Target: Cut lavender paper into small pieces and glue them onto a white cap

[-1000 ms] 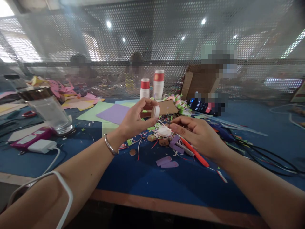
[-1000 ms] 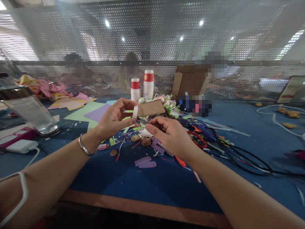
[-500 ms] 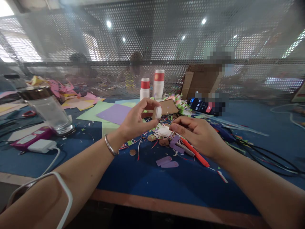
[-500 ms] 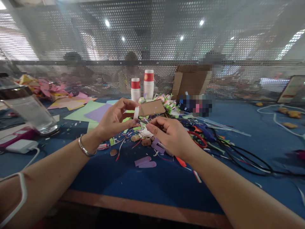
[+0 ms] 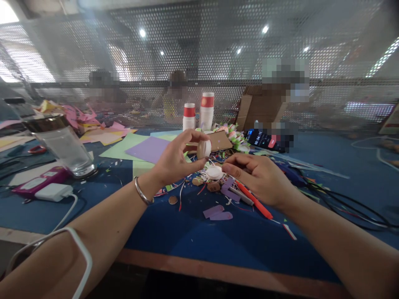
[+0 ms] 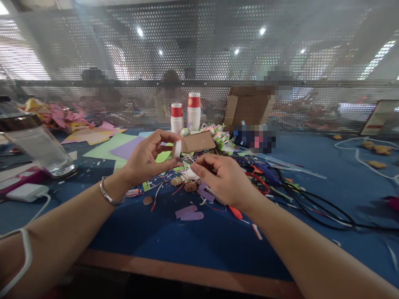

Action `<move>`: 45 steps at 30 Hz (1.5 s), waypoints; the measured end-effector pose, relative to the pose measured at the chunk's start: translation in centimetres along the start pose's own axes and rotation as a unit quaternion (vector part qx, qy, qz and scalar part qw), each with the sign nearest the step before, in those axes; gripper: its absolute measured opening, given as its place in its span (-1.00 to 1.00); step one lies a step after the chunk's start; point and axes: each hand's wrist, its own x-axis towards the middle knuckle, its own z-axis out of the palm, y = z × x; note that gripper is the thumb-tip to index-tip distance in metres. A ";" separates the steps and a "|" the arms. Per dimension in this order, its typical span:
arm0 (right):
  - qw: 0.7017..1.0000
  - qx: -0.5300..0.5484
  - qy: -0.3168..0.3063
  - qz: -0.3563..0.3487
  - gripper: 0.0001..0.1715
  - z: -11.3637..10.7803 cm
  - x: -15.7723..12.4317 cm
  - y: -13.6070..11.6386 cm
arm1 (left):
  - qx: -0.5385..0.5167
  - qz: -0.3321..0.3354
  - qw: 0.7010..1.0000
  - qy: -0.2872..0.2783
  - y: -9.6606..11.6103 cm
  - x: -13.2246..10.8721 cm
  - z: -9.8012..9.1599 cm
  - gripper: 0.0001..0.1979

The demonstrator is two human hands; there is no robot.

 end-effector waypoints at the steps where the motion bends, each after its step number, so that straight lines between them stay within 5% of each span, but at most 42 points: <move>1: 1.000 -0.007 0.000 -0.002 -0.64 0.0 0.0 0.0 | 0.009 0.002 1.000 0.001 0.1 0.0 0.0 -0.59; 40: 1.000 0.014 0.003 0.026 -0.56 -1.0 0.2 0.2 | 0.057 0.082 0.995 -0.028 0.6 0.0 0.0 -0.51; 45: 0.998 0.046 -0.012 0.044 -0.53 -1.2 0.2 0.1 | 0.020 -0.007 0.999 -0.038 1.1 0.1 0.0 -0.62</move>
